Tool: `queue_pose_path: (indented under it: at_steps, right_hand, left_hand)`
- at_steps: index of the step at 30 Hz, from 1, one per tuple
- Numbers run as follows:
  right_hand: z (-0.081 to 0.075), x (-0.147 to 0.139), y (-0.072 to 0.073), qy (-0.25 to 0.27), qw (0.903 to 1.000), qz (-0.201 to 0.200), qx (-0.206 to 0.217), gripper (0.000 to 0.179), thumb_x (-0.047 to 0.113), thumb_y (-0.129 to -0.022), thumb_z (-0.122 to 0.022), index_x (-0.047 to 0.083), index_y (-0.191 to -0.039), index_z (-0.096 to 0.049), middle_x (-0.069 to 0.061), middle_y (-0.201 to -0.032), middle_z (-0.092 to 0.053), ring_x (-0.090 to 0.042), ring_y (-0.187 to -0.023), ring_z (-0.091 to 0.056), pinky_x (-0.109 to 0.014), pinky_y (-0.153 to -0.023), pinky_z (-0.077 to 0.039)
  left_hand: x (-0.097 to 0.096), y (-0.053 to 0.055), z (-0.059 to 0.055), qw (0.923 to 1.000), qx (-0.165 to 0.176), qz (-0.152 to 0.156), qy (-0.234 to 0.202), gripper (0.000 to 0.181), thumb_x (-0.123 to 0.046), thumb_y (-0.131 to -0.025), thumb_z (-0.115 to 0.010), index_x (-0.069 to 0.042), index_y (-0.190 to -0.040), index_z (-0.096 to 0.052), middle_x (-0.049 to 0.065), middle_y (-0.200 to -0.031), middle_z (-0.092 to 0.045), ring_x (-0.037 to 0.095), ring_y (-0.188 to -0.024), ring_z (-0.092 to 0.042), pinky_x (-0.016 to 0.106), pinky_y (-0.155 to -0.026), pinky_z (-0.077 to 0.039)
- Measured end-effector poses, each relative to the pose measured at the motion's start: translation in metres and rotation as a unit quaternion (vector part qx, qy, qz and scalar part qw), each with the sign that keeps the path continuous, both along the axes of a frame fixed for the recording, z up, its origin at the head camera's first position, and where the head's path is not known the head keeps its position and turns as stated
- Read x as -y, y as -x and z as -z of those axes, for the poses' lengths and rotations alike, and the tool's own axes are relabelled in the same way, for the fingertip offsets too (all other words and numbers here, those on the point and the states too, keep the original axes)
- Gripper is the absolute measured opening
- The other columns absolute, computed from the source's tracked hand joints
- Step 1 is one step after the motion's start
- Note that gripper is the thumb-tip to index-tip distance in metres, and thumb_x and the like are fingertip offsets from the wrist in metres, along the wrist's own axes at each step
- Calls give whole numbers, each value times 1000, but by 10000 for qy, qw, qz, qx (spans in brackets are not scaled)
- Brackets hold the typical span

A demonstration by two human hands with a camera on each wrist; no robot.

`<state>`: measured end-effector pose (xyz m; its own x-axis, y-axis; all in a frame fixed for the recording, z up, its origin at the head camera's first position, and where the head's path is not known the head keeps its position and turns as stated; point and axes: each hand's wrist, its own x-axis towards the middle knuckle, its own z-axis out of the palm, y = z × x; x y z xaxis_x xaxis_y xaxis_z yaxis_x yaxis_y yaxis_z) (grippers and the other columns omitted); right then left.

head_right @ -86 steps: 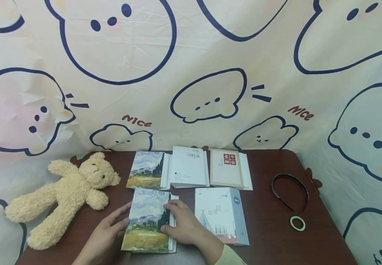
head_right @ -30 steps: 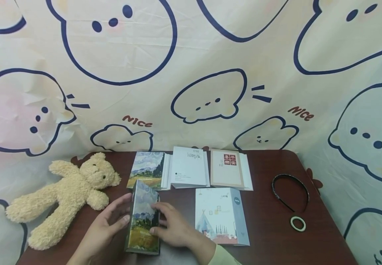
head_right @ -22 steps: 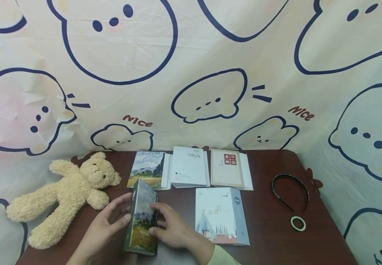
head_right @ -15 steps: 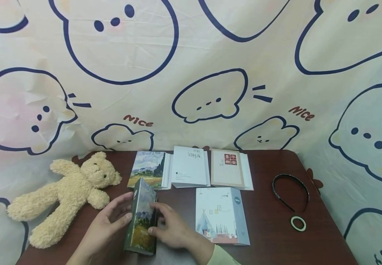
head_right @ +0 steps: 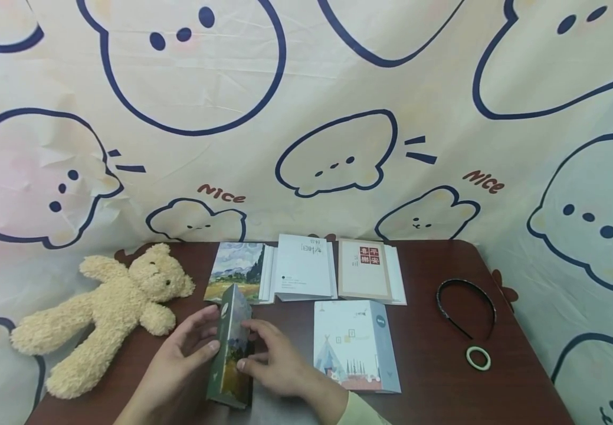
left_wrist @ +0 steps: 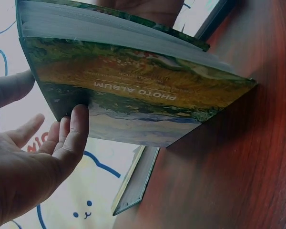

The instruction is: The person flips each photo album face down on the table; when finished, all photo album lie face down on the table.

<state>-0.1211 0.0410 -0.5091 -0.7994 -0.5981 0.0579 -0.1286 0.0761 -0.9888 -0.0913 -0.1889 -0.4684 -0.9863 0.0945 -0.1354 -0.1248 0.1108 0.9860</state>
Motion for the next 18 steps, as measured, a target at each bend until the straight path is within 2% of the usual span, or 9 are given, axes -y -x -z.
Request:
queue_pose_path:
  at_steps: [3, 10, 18]
  right_hand:
    - [-4, -2, 0, 55, 9999, 80, -75, 62, 13, -97, -74, 24, -152, -47, -10, -142, -52, -34, -134, -54, -26, -96, -55]
    - [-12, -6, 1, 456, 9987, 145, -156, 62, 9, -96, -73, 22, -151, -49, -5, -148, -49, -30, -131, -56, -32, -94, -58]
    - [-20, -10, 0, 616, 9972, 272, -326, 57, 10, -98, -71, 15, -151, -50, -11, -146, -51, -31, -127, -58, -34, -97, -57]
  left_hand:
    - [-1, 0, 2, 10000, -32, 4, -52, 65, -10, -96, -75, -16, -154, -46, 11, -155, -44, 32, -130, -53, 27, -100, -52]
    - [-7, 0, 4, 9994, -11, 15, -343, 60, -12, -100, -70, -13, -154, -46, 13, -154, -46, 30, -126, -56, 32, -93, -56]
    - [-14, 2, 9, 9987, -114, 45, -501, 54, -10, -101, -67, -9, -152, -49, 15, -148, -51, 27, -122, -60, 36, -91, -58]
